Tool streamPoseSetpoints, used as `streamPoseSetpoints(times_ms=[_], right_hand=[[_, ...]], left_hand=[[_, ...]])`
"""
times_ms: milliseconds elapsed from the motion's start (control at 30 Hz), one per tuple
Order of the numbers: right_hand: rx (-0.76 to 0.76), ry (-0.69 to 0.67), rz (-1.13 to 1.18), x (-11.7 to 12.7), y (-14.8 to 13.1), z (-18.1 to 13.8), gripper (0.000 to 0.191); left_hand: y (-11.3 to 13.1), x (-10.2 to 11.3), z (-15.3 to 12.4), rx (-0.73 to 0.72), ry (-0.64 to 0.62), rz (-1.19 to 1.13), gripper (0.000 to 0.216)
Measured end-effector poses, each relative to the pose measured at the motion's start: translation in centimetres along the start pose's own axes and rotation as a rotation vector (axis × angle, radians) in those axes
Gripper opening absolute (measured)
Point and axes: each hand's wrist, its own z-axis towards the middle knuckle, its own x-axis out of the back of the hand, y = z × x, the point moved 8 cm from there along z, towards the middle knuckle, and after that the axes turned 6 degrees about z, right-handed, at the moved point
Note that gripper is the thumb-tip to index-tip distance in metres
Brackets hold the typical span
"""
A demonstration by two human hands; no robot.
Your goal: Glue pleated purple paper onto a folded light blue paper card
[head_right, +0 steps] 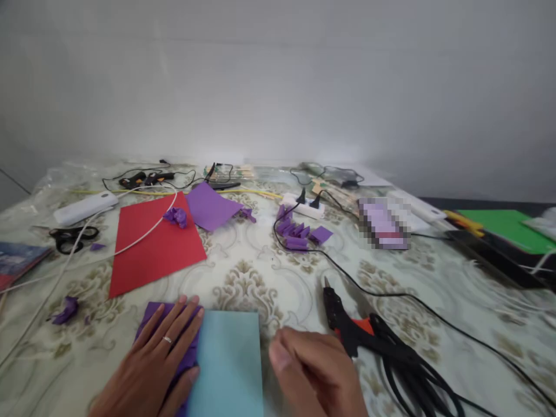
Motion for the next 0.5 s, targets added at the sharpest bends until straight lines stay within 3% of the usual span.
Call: streamPoseSetpoints(times_ms=[133,367,500], right_hand=[[-0.003,-0.111,-0.009,-1.3,-0.3,0.6,0.057],[0.016,-0.345,-0.073,-4.6,-1.2,1.0,0.046],[0.133,-0.449,-0.087,-4.5,-4.3,1.2,0.034]], left_hand=[[-0.5,-0.1,0.1,0.033,-0.046,-0.061,0.071],[-0.6,0.2,0.2,-0.007,0.055,0.001,0.064],[-0.5,0.2,0.2,-0.012,0.043,0.056,0.062]])
